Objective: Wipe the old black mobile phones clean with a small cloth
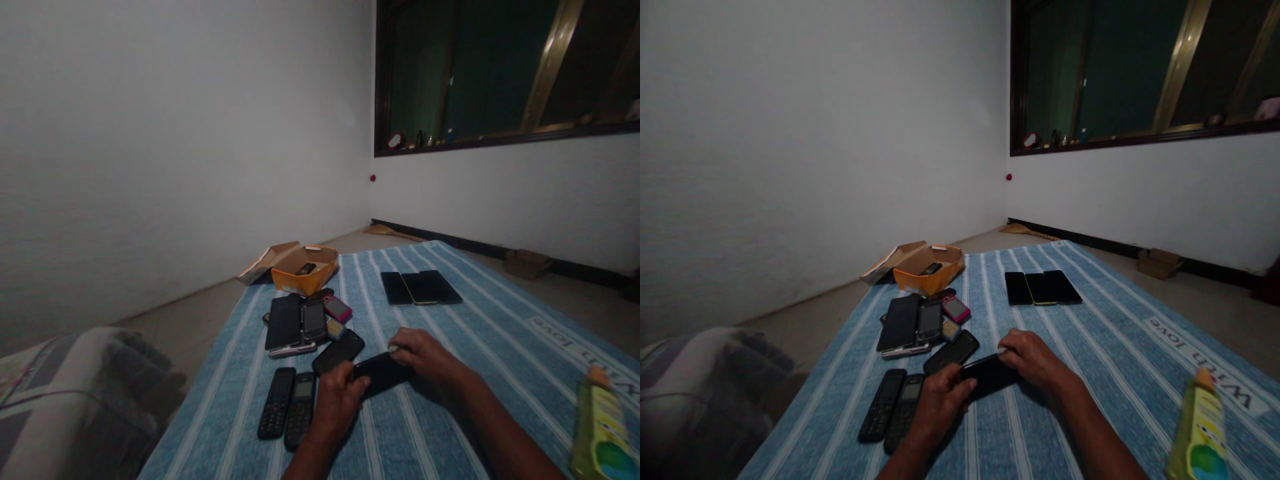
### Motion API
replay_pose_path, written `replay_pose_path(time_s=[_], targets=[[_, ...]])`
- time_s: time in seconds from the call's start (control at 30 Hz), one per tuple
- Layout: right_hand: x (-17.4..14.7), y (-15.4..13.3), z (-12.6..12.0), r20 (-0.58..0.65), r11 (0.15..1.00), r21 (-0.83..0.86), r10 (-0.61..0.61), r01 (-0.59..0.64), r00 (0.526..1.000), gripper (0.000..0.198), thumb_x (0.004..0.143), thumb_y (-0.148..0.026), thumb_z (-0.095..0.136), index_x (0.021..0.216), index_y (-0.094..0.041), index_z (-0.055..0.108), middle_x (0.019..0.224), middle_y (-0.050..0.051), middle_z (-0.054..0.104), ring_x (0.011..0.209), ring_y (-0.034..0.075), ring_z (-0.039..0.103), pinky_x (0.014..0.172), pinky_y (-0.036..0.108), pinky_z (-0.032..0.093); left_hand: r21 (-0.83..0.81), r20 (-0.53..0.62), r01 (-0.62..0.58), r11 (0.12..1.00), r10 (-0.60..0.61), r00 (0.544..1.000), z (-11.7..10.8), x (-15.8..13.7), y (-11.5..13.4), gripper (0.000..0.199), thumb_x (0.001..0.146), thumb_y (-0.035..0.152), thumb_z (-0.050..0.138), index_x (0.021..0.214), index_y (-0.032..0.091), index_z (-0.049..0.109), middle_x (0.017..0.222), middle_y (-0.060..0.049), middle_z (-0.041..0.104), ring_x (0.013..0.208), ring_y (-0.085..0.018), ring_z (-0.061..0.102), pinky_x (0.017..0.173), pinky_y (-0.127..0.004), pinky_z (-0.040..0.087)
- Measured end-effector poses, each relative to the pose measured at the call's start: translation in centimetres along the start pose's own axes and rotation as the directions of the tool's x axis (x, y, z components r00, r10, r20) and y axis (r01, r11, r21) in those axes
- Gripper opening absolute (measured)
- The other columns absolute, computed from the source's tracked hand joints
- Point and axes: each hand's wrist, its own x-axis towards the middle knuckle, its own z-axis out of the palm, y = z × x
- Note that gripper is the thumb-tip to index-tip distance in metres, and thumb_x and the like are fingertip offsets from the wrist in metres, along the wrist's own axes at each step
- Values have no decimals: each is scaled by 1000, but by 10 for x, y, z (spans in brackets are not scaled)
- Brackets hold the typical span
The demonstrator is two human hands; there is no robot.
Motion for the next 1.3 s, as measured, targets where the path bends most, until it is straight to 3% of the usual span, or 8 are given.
replay_pose_path(time_s=[0.13, 0.27, 0.37, 0.53, 0.7, 1.03, 1.2, 1.3], targets=[[1, -6, 4, -77, 1000, -24, -6, 4, 997, 15, 88, -16, 51, 80, -18, 64, 80, 2, 59, 78, 16, 57, 70, 27, 40, 3, 4, -5, 1000, 5, 1000, 1, -1, 0, 25, 75, 40, 54, 61, 23, 44, 56, 3, 49, 56, -16, 52, 52, -26, 36], [6, -29, 31, -113, 987, -93, -140, 130, 984, 12, 91, -15, 52, 93, -19, 62, 89, 4, 61, 87, 17, 56, 77, 29, 40, 33, -21, -70, 997, 71, 997, 4, 0, -2, 23, 76, 38, 54, 62, 22, 47, 58, 2, 51, 60, -16, 52, 55, -26, 37], [8, -42, 47, -75, 959, -204, -216, 197, 973, 8, 92, -18, 54, 89, -19, 61, 89, 4, 61, 86, 18, 54, 80, 31, 38, 31, -38, -101, 994, 102, 994, 4, 0, -2, 21, 77, 37, 53, 63, 21, 50, 59, 2, 53, 62, -16, 52, 57, -26, 38], [9, -33, 40, -67, 946, -285, -180, 155, 981, 13, 94, -23, 53, 87, -19, 63, 83, 3, 61, 83, 18, 53, 79, 32, 35, 12, -11, -71, 997, 71, 997, 0, 0, 2, 22, 76, 38, 54, 63, 22, 49, 57, 2, 53, 56, -16, 52, 53, -26, 38], [9, -7, 23, -84, 976, -189, -123, 105, 989, 13, 92, -22, 55, 87, -19, 66, 81, 1, 60, 83, 17, 55, 80, 31, 36, -4, -5, -6, 1000, 6, 1000, -3, 2, 4, 23, 75, 40, 54, 61, 22, 48, 54, 3, 52, 52, -17, 54, 50, -27, 38], [-1, 13, 3, -144, 962, 269, 90, -48, 986, 14, 81, -17, 53, 76, -18, 66, 76, 0, 56, 75, 15, 56, 69, 26, 42, -27, -34, 16, 1000, -17, 999, -5, 2, 4, 29, 73, 47, 58, 61, 22, 50, 54, 3, 51, 53, -17, 55, 50, -26, 40], [0, 21, 10, -258, 931, 356, 184, -84, 948, 17, 78, -20, 54, 84, -17, 70, 81, 3, 63, 79, 19, 60, 75, 31, 46, -31, -49, -4, 1000, 2, 999, -5, 4, 1, 27, 74, 43, 58, 60, 22, 49, 53, 4, 50, 51, -16, 54, 49, -26, 39], [5, 21, 16, -418, 947, 304, 231, -104, 879, 21, 81, -22, 53, 93, -17, 70, 90, 7, 66, 86, 22, 62, 80, 35, 47, -39, -48, -7, 999, 5, 999, -4, 4, -2, 26, 75, 42, 58, 62, 22, 49, 53, 5, 50, 50, -15, 54, 50, -26, 39]])
